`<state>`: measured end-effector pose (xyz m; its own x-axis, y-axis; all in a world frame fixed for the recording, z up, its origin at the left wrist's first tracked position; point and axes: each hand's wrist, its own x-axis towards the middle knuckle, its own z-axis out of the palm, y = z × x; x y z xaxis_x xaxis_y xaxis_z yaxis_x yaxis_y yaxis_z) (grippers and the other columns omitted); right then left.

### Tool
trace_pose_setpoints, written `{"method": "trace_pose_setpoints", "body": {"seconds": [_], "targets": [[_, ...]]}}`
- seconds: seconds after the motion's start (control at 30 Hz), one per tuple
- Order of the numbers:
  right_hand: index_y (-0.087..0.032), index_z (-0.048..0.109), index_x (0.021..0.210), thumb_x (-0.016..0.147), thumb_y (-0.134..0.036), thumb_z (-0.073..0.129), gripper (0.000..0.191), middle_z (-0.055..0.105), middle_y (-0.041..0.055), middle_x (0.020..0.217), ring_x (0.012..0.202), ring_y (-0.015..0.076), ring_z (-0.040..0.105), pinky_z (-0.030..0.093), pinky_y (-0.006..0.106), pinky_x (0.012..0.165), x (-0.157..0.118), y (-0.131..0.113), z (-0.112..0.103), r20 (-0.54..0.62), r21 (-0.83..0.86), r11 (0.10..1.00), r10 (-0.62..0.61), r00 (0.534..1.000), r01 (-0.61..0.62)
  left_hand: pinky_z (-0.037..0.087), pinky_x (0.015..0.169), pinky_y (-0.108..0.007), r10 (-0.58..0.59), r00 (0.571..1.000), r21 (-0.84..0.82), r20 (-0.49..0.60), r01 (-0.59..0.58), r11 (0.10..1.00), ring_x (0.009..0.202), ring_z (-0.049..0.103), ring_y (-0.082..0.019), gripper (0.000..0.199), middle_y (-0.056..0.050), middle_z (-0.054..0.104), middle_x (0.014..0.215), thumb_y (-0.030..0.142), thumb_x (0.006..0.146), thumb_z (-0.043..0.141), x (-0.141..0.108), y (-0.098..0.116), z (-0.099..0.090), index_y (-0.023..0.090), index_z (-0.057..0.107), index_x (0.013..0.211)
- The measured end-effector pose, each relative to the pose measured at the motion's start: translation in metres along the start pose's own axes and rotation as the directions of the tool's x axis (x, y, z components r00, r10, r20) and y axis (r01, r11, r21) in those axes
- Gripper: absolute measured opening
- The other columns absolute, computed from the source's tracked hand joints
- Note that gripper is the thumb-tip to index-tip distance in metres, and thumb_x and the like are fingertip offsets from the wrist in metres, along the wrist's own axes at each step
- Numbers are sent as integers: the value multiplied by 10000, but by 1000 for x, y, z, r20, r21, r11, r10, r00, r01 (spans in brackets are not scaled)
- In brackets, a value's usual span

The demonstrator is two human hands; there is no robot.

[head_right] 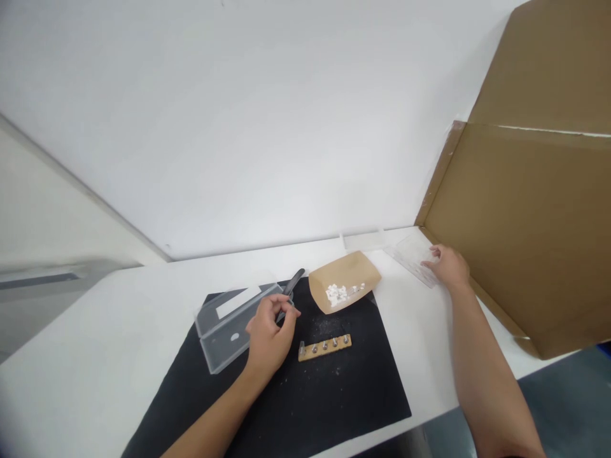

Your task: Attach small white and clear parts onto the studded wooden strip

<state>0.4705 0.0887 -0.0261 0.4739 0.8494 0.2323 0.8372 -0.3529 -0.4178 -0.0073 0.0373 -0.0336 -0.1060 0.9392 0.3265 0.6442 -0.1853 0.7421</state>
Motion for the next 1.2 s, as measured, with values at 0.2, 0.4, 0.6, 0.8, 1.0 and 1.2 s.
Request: {"method": "trace_pose_setpoints", "body": {"seconds": [0.2, 0.4, 0.6, 0.8, 1.0, 1.2], "targets": [[-269, 713, 1179, 772, -424, 827, 451, 783, 48, 1046, 982, 264, 735, 558, 392, 871, 1, 1, -6, -8, 157, 988, -9, 1000, 10, 330, 1092, -613, -4, 1000, -9, 5, 4, 1000, 1058, 721, -315, 230, -15, 749, 868, 353, 899, 516, -1, 4, -2, 260, 530, 1109], [-253, 718, 1204, 790, -442, 806, 463, 800, 40, 979, 891, 238, 740, 572, 360, 820, -1, -1, -15, -27, 306, 952, -12, 1000, 19, 362, 1093, -575, 30, 1000, -16, -6, -30, 999, 1023, 731, -299, 202, -11, 744, 840, 326, 903, 523, -1, 6, -3, 257, 536, 1093], [-239, 748, 1156, 890, -514, 672, 389, 791, 86, 1039, 879, 242, 723, 572, 380, 811, -2, -3, -20, -180, 388, 918, -15, 984, 84, 384, 1069, -541, 52, 998, -11, -28, -52, 999, 1008, 731, -286, 191, -12, 745, 854, 333, 901, 513, -1, 7, -3, 254, 544, 1072], [-165, 772, 1016, 905, -494, 616, 381, 799, 126, 943, 805, 245, 720, 534, 359, 743, -2, -5, -23, -173, 388, 915, -48, 984, 113, 380, 1061, -544, 53, 998, 5, -20, -52, 999, 1026, 728, -289, 203, -20, 750, 873, 347, 911, 501, -1, 6, -2, 249, 548, 1083], [-237, 754, 1064, 938, -457, 604, 294, 814, 77, 938, 815, 238, 739, 532, 347, 744, -2, -3, -19, -117, 347, 930, -86, 989, 121, 359, 1075, -570, 56, 998, -22, -22, -57, 998, 998, 732, -290, 198, 3, 741, 843, 329, 898, 516, -1, 6, -3, 259, 536, 1082], [-253, 716, 1049, 945, -426, 622, 223, 815, 54, 943, 796, 224, 733, 524, 342, 755, -2, -4, -14, -85, 267, 957, -92, 992, 112, 360, 1075, -564, 61, 998, -22, -9, -61, 998, 993, 734, -287, 198, 4, 741, 849, 321, 907, 517, -2, 5, -2, 259, 529, 1095]]}}
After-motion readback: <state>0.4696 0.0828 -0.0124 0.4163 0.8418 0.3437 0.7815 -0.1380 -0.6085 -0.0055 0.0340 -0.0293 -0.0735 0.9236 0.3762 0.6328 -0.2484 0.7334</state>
